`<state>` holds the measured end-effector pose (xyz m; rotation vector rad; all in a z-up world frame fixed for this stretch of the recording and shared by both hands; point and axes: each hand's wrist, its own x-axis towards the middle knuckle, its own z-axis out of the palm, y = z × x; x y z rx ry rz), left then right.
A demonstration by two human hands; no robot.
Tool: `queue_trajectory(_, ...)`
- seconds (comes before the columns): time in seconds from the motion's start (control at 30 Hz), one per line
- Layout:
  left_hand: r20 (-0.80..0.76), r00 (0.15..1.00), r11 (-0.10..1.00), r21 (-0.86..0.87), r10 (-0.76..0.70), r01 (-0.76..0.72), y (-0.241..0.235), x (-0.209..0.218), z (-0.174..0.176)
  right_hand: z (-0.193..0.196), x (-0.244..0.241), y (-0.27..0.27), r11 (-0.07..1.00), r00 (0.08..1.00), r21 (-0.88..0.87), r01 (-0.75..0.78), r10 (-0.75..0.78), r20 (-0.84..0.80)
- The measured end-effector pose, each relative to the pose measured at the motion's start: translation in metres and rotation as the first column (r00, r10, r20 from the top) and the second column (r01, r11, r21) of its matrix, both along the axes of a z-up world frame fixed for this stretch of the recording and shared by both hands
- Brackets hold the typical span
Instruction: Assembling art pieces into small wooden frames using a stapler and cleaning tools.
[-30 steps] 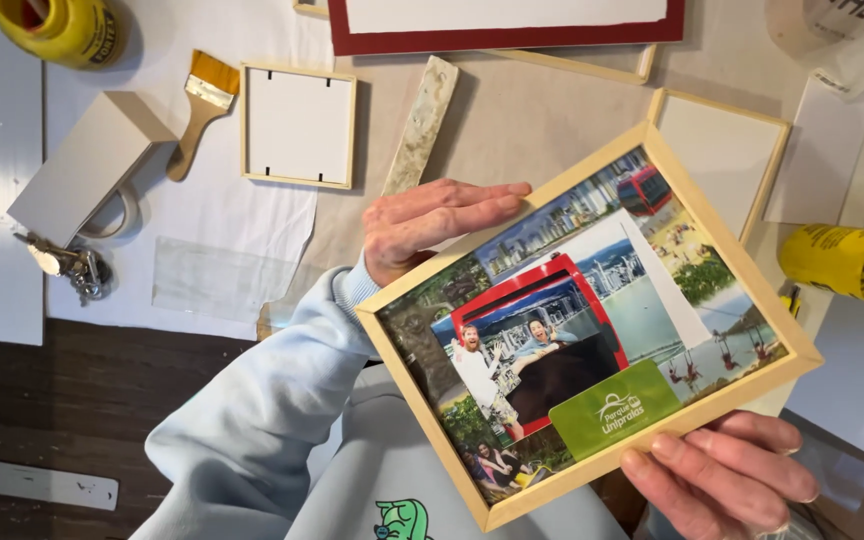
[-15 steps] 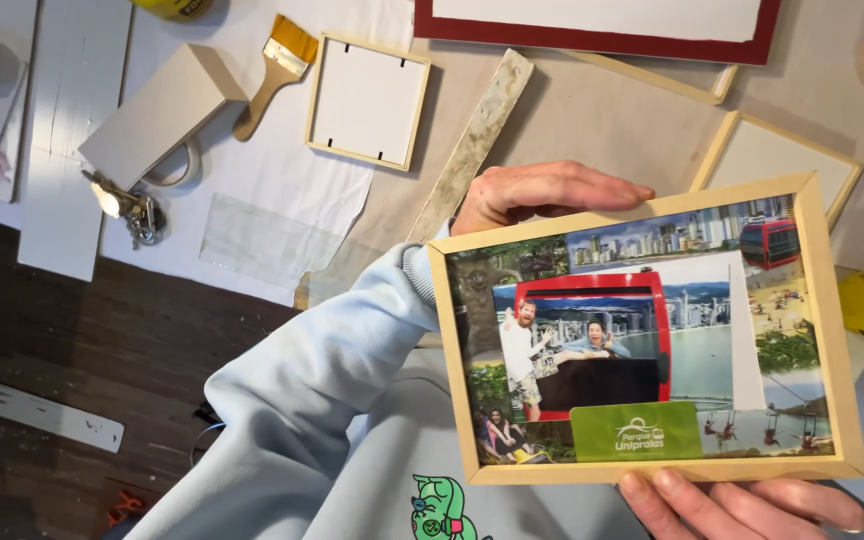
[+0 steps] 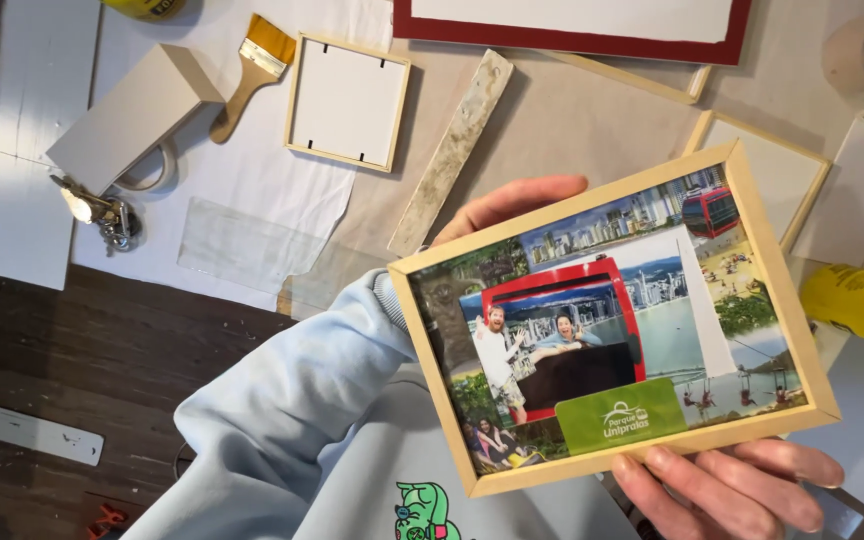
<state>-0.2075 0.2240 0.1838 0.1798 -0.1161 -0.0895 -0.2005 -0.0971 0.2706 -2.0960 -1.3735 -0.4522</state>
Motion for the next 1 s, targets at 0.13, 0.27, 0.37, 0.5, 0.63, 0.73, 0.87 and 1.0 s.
queue_trajectory(0.13, -0.082, 0.962, 0.961, -0.122, -0.261, 0.25, 0.02, -0.005, -0.024, -0.005, 0.013, 0.001, 1.0, 0.999, -0.003, 0.009, -0.009, -0.048)
queue_trajectory(0.27, -0.269, 0.867, 0.906, -0.074, -0.42, 0.417, 0.044, -0.015, -0.032, -0.008, 0.036, 0.025, 0.976, 0.95, 0.022, -0.218, 0.207, 0.233)
queue_trajectory(0.37, -0.224, 0.871, 0.881, 0.087, -0.438, 0.466, 0.053, -0.014, -0.041, -0.038, 0.039, 0.014, 0.973, 0.96, 0.076, -0.216, 0.197, 0.201)
queue_trajectory(0.5, -0.225, 0.94, 0.796, 0.502, -0.257, 0.338, 0.056, -0.03, -0.072, -0.079, 0.049, 0.015, 0.97, 0.976, 0.171, -0.171, 0.143, 0.162)
queue_trajectory(0.63, -0.186, 0.968, 0.882, 0.411, -0.166, 0.23, 0.038, -0.077, -0.13, -0.09, 0.037, 0.042, 0.962, 0.978, 0.183, -0.202, 0.207, -0.01)
queue_trajectory(0.73, -0.244, 0.968, 0.954, 0.273, -0.057, 0.125, 0.041, -0.126, -0.129, -0.104, 0.024, 0.069, 0.992, 0.98, 0.031, -0.124, 0.127, -0.15)
queue_trajectory(0.87, -0.572, 0.779, 0.946, 0.312, 0.257, -0.083, 0.053, -0.195, -0.11, -0.094, 0.028, 0.153, 0.947, 0.932, -0.025, -0.32, 0.31, -0.187)
queue_trajectory(1.0, -0.692, 0.486, 0.846, 0.432, 0.534, -0.314, 0.084, -0.267, -0.112, -0.106, 0.053, 0.259, 0.897, 0.881, 0.106, -0.429, 0.441, -0.17)
